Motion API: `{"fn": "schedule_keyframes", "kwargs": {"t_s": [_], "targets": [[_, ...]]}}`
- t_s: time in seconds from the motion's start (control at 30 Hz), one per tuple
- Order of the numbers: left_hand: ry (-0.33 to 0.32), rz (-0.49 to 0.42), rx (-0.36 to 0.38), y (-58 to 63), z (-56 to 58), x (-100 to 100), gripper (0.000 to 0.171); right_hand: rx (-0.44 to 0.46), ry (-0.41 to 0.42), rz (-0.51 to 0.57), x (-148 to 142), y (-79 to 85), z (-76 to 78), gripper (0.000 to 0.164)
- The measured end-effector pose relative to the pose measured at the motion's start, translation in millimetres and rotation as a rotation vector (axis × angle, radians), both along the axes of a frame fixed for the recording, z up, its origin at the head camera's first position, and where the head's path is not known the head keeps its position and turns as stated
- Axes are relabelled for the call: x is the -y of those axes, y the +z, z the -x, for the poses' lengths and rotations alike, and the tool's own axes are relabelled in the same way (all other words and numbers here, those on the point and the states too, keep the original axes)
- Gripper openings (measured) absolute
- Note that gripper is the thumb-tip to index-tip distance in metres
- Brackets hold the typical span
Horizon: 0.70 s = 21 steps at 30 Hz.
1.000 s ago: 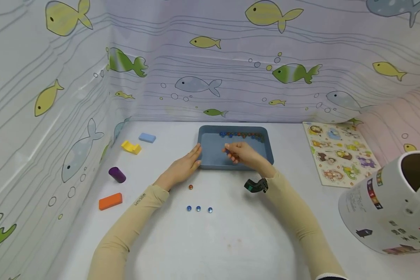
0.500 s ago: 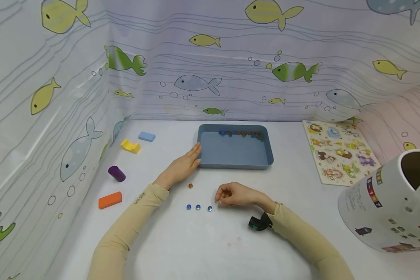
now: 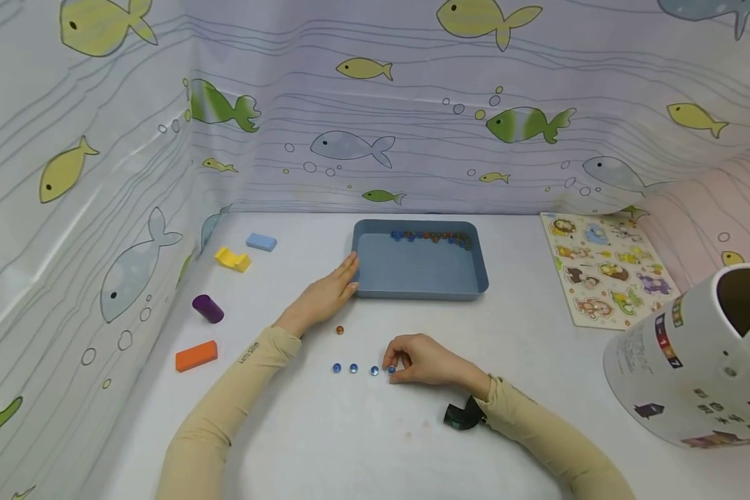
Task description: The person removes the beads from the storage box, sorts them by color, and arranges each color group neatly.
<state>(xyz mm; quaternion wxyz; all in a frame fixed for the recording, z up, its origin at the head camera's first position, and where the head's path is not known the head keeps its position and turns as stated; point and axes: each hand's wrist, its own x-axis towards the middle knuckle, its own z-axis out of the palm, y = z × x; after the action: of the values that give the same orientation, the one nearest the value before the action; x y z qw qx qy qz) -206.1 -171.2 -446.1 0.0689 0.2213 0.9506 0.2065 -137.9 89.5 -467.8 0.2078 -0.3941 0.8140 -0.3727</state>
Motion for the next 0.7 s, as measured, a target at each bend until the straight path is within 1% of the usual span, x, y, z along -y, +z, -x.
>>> {"fn": "schedule_keyframes", "kwargs": {"t_s": [0.1, 0.33, 0.4, 0.5, 0.6, 0.7], "targets": [[0.008, -0.001, 0.016, 0.5, 0.2, 0, 0.060, -0.035, 0.000, -0.011, 1, 0.5, -0.9, 0.017], [0.016, 0.018, 0.024, -0.8, 1.2, 0, 0.059, -0.038, 0.005, -0.030, 2, 2.3, -1.8, 0.018], [0.017, 0.020, 0.025, -1.5, 1.5, 0, 0.059, -0.054, 0.001, -0.033, 3, 2.4, -2.9, 0.019], [0.019, 0.026, 0.027, -1.2, 1.5, 0, 0.059, -0.120, -0.032, -0.061, 7, 2.6, -6.7, 0.023], [0.023, 0.021, 0.030, 0.3, 1.1, -1, 0.059, -0.203, -0.085, -0.106, 12, 2.7, -12.0, 0.033], [0.026, 0.015, 0.033, 1.5, 0.9, -1, 0.059, -0.258, -0.131, -0.154, 17, 2.3, -16.8, 0.041]]}}
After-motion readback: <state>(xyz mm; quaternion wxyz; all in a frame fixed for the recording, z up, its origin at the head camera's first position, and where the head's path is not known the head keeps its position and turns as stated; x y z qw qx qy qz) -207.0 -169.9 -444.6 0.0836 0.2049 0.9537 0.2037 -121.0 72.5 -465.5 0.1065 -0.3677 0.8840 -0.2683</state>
